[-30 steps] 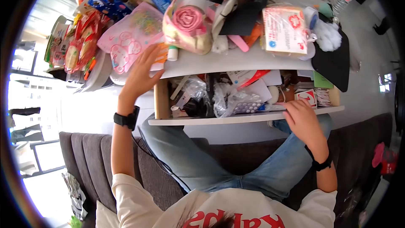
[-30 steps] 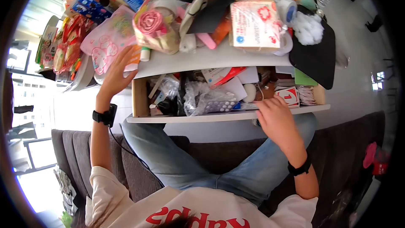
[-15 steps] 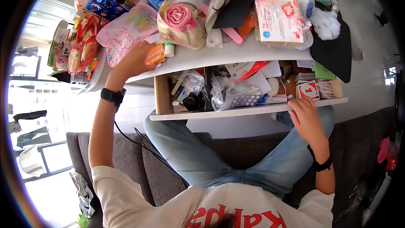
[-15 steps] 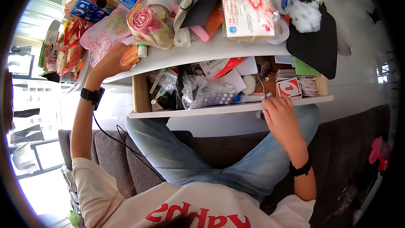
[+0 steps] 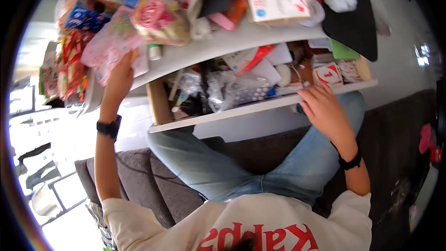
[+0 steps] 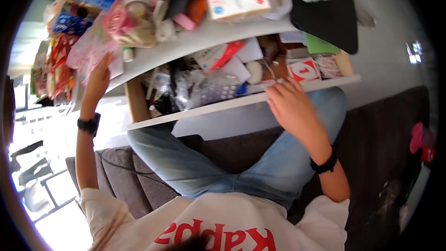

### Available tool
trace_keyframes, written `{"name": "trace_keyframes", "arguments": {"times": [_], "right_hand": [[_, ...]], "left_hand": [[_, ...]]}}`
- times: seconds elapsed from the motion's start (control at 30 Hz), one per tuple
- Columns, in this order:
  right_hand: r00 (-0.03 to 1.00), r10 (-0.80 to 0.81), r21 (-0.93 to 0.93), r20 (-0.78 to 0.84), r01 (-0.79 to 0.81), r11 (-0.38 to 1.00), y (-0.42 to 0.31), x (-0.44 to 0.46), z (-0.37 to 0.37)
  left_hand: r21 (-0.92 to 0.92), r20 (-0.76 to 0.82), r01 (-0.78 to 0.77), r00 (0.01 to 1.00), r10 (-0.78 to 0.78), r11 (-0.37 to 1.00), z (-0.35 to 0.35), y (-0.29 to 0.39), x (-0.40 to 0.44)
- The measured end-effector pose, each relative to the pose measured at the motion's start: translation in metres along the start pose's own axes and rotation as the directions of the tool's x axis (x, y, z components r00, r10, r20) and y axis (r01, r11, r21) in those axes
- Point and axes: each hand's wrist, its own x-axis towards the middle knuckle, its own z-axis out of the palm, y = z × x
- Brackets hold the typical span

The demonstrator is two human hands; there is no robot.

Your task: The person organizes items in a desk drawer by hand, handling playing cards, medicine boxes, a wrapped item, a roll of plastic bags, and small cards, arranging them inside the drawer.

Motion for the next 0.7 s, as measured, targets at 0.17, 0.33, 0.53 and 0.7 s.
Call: {"name": "trace_keyframes", "arguments": {"times": [0.17, 0.33, 0.53, 0.7], "right_hand": [[0.99, -0.049, 0.134, -0.135, 0.067, 0.989, -0.017, 0.002, -0.003], [0.962, -0.138, 0.361, -0.236, 0.219, 0.906, -0.042, 0.009, -0.011], [0.952, 0.001, 0.175, -0.306, 0.055, 0.983, 0.017, 0.003, -0.03], [0.978, 0.138, 0.141, -0.157, -0.116, 0.983, 0.085, -0.012, -0.056]], "left_hand": [[-0.039, 0.057, -0.015, 0.998, 0.017, 0.999, -0.041, 0.11, -0.037], [-0.451, 0.406, -0.059, 0.875, 0.264, 0.89, -0.019, 0.225, -0.024], [-0.688, 0.458, -0.091, 0.716, 0.528, 0.72, 0.063, 0.337, 0.056], [-0.764, 0.382, -0.1, 0.725, 0.573, 0.637, 0.107, 0.393, 0.101]]}}
